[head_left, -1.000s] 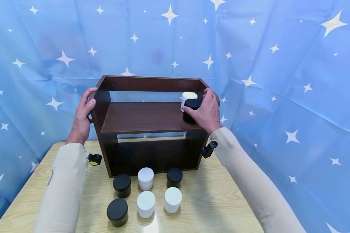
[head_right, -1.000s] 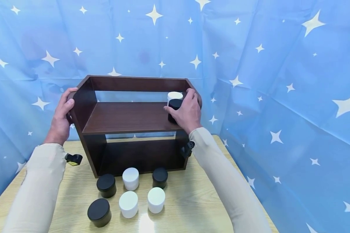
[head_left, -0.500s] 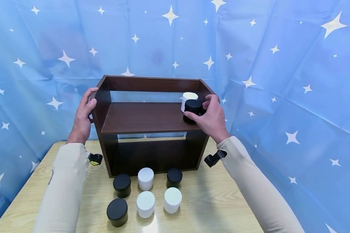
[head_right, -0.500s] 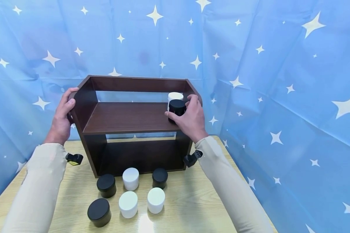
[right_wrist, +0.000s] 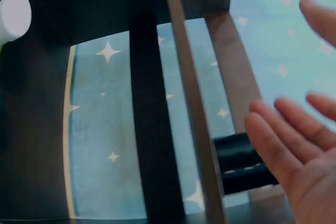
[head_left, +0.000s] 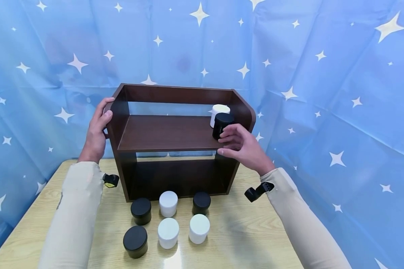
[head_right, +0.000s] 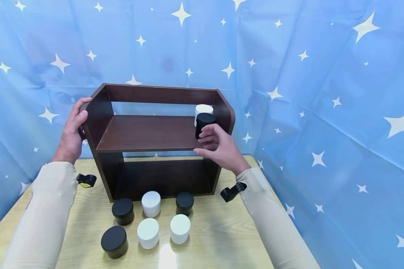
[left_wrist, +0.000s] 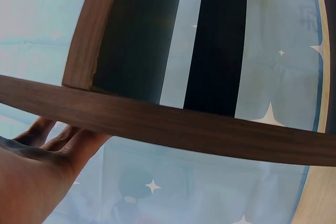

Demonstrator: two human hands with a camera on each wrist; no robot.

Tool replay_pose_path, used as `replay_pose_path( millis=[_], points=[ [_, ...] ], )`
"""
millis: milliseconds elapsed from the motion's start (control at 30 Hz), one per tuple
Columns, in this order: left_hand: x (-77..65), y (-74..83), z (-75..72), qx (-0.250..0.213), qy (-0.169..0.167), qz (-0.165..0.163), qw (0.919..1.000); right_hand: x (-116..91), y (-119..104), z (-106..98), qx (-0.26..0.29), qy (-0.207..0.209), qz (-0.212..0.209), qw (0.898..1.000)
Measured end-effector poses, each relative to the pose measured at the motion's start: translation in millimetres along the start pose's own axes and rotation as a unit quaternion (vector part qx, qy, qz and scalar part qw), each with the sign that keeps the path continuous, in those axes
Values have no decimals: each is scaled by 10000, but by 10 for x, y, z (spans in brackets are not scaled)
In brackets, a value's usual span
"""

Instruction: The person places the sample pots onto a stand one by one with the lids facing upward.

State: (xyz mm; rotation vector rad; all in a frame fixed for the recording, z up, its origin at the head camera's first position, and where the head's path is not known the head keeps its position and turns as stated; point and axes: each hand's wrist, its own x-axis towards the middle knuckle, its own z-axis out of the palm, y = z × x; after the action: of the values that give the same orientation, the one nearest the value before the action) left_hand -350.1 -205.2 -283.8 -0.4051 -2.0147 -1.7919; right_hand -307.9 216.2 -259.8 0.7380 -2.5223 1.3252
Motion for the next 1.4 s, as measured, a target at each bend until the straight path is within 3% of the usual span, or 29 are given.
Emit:
replay_pose_path(
  millis=[100, 533, 767, 967, 1400],
  points=[
    [0, 8, 4, 14, 14, -19, 10000, -40, 82, 24, 14, -228, -71, 9997],
    [-2, 17, 18, -40, 23, -66, 10000, -146, 377, 280, 1025, -970, -413, 9891],
    [4, -1, 22, -98, 36, -101, 9999, -345, 538, 509, 1286, -1224, -589, 9823],
    [14, -10, 11, -114, 48, -72, 9999, -517, 692, 737, 1405, -1197, -648, 9807],
    [19, 24, 35, -154, 55, -19, 9999, -749, 910, 1119, 1454, -1081, -321, 9829]
  ],
)
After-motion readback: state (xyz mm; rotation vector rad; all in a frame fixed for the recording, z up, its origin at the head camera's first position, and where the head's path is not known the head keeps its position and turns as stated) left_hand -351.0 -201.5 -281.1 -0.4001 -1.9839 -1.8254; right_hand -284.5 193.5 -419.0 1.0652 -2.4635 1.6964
